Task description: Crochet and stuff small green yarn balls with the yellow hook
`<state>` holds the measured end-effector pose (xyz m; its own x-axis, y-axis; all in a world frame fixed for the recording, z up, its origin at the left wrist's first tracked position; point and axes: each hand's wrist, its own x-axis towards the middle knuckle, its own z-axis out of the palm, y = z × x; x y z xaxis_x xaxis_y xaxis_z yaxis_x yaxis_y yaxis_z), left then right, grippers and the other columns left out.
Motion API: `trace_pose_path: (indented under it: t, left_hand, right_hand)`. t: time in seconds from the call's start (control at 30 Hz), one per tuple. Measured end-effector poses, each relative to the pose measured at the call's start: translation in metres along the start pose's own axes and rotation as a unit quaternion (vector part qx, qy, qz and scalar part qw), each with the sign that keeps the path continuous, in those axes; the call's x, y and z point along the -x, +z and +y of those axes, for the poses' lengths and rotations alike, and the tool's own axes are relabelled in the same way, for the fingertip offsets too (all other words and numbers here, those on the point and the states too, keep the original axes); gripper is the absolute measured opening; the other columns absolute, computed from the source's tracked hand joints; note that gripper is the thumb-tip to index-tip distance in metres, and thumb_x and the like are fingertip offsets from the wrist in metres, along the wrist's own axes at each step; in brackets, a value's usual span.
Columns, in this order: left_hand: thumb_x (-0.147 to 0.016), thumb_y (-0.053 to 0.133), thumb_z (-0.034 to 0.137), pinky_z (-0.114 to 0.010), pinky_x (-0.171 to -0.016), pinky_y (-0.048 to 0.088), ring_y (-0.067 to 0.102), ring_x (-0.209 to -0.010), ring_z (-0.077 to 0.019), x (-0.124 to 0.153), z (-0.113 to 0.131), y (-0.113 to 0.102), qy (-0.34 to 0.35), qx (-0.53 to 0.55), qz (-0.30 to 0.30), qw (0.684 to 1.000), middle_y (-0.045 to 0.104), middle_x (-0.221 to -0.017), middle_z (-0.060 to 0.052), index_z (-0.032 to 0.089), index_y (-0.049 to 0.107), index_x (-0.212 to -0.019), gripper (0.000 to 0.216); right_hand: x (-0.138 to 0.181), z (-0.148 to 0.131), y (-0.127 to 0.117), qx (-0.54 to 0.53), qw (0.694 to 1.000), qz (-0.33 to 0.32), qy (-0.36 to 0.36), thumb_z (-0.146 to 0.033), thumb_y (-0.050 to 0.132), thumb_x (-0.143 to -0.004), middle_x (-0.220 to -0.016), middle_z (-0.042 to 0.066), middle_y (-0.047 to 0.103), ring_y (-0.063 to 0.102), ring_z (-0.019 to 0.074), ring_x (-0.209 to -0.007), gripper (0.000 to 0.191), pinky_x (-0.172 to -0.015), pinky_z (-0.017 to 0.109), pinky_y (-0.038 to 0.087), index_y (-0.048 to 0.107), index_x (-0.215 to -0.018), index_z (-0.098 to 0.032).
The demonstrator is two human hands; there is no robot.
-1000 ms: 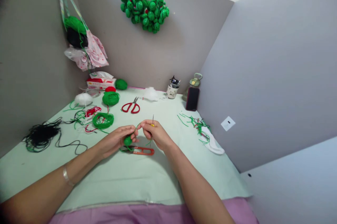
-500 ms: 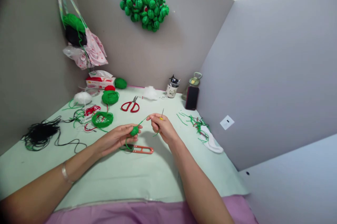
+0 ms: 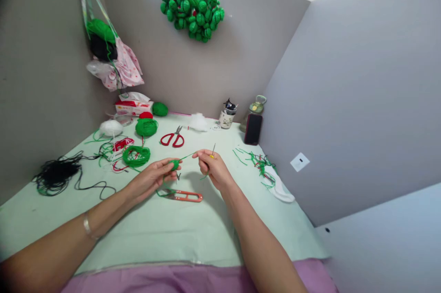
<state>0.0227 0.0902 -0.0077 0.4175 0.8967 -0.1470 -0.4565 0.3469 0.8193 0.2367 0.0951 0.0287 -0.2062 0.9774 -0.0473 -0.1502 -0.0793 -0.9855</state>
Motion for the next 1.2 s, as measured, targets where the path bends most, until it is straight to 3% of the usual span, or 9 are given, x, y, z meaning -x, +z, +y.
trace_pose_path:
  t: [0.13,0.23,0.37,0.5,0.63,0.77,0.93,1.03,1.2]
  left_hand:
    - [-0.098,0.066,0.038,-0.017,-0.045,0.051,0.056,-0.049,-0.0074,-0.001,-0.001,-0.004,-0.009,0.003,-0.009,1.0,0.067,-0.072,-0.002,0.009,0.074,-0.094,0.029]
    - [-0.098,0.063,0.045,-0.019,-0.041,0.048,0.055,-0.046,-0.0093,-0.001,-0.003,-0.006,-0.029,0.002,-0.018,0.999,0.064,-0.065,-0.002,0.009,0.074,-0.095,0.038]
    - [-0.1,0.061,0.041,-0.017,-0.04,0.047,0.053,-0.044,-0.0084,-0.001,-0.004,-0.007,-0.022,0.004,-0.013,1.0,0.063,-0.063,-0.002,0.008,0.074,-0.095,0.035]
    - [-0.097,0.065,0.02,-0.018,-0.06,0.059,0.065,-0.06,-0.0084,-0.003,-0.002,-0.006,0.011,0.01,0.013,1.0,0.075,-0.086,-0.007,0.011,0.074,-0.104,0.014]
    - [-0.088,0.067,0.001,-0.02,-0.079,0.062,0.074,-0.077,-0.011,-0.003,0.0,-0.005,0.024,0.013,0.032,0.999,0.077,-0.099,-0.007,0.013,0.073,-0.114,0.029]
    - [-0.089,0.067,0.002,-0.022,-0.081,0.064,0.075,-0.078,-0.013,-0.004,-0.001,-0.006,0.02,0.013,0.037,0.999,0.076,-0.09,-0.006,0.012,0.073,-0.111,0.025]
    - [-0.097,0.064,0.014,-0.022,-0.071,0.065,0.074,-0.07,-0.0121,-0.007,-0.003,-0.007,0.017,0.017,0.038,0.999,0.079,-0.101,-0.012,0.011,0.073,-0.1,0.011]
    - [-0.095,0.066,0.012,-0.021,-0.073,0.065,0.074,-0.071,-0.012,-0.006,-0.003,-0.006,0.014,0.016,0.042,0.999,0.079,-0.098,-0.011,0.011,0.073,-0.098,0.008]
    - [-0.086,0.07,0.0,-0.022,-0.09,0.062,0.077,-0.088,-0.0143,-0.004,0.0,-0.003,0.016,0.013,0.048,0.999,0.078,-0.089,-0.005,0.015,0.073,-0.115,0.033]
  right_hand:
    - [0.0,0.001,0.001,0.004,1.0,0.0,0.004,-0.045,0.074,-0.078,-0.042,-0.012,0.035,0.019,0.0059,-0.044,0.031,-0.047,0.026,0.012,0.068,-0.085,-0.015]
    - [0.0,0.001,0.0,0.009,1.0,0.0,0.004,-0.046,0.074,-0.078,-0.042,-0.012,0.035,0.019,0.0063,-0.044,0.031,-0.048,0.027,0.012,0.068,-0.085,-0.016]
    - [-0.001,0.003,0.0,0.021,1.0,-0.001,0.003,-0.047,0.072,-0.079,-0.043,-0.012,0.034,0.018,0.0063,-0.045,0.032,-0.048,0.027,0.012,0.068,-0.087,-0.016]
    - [-0.001,0.004,0.0,0.046,0.999,0.002,-0.002,-0.049,0.069,-0.08,-0.044,-0.012,0.033,0.019,0.0068,-0.045,0.033,-0.049,0.027,0.014,0.067,-0.087,-0.016]
    - [-0.002,0.005,0.0,0.095,0.995,0.018,-0.018,-0.05,0.065,-0.082,-0.043,-0.011,0.035,0.021,0.0075,-0.045,0.034,-0.05,0.027,0.016,0.068,-0.088,-0.016]
    - [-0.004,0.007,-0.003,0.172,0.983,0.051,-0.046,-0.045,0.064,-0.082,-0.042,-0.009,0.041,0.027,0.008,-0.045,0.03,-0.052,0.027,0.019,0.07,-0.084,-0.016]
    - [-0.005,0.008,-0.008,0.24,0.966,0.073,-0.062,-0.043,0.061,-0.082,-0.045,-0.007,0.047,0.035,0.0094,-0.047,0.028,-0.053,0.026,0.026,0.071,-0.081,-0.017]
    - [-0.006,0.008,-0.009,0.254,0.962,0.079,-0.067,-0.046,0.06,-0.083,-0.045,-0.008,0.046,0.034,0.0095,-0.046,0.031,-0.053,0.026,0.026,0.071,-0.083,-0.017]
    - [-0.006,0.007,-0.012,0.266,0.956,0.093,-0.076,-0.049,0.058,-0.083,-0.045,-0.007,0.044,0.033,0.0097,-0.047,0.035,-0.052,0.027,0.026,0.071,-0.085,-0.016]
